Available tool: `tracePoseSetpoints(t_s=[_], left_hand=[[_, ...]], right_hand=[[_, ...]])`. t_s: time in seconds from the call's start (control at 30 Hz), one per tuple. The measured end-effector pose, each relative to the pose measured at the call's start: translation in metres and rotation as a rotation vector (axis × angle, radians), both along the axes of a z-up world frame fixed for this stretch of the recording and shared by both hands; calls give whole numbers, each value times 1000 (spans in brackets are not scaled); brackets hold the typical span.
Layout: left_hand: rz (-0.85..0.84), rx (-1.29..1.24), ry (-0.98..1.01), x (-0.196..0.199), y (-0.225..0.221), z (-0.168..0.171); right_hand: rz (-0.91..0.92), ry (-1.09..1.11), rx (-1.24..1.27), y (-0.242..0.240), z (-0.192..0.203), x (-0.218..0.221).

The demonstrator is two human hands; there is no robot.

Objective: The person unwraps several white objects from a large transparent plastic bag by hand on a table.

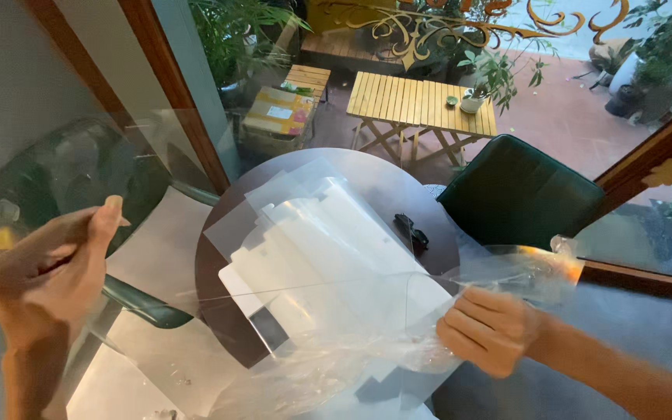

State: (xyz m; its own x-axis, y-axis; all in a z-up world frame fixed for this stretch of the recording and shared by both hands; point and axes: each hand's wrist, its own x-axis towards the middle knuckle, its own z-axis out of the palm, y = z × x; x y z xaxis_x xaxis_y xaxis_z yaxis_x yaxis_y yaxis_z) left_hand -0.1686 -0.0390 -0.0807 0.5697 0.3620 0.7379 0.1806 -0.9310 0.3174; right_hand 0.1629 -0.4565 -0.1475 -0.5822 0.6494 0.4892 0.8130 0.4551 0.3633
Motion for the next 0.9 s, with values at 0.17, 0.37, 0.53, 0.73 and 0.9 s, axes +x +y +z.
tracePoseSetpoints(t_s=[0.17, 0.37, 0.53, 0.73, 0.9], left_hand=[[26, -29, -36, 7, -13, 2], [-86, -84, -105, 22, -20, 6], [-10, -260, -35, 50, -42, 37], [-242, 96, -48, 87, -57, 55], [-466, 71, -40, 122, -57, 74]], right_hand=[[-23, -83, 82, -16, -16, 8], [-110, -64, -57, -14, -17, 13], [-388, 171, -219, 0, -40, 2], [-356, 243, -686, 36, -71, -34], [-752, 892, -691, 91, -85, -71]])
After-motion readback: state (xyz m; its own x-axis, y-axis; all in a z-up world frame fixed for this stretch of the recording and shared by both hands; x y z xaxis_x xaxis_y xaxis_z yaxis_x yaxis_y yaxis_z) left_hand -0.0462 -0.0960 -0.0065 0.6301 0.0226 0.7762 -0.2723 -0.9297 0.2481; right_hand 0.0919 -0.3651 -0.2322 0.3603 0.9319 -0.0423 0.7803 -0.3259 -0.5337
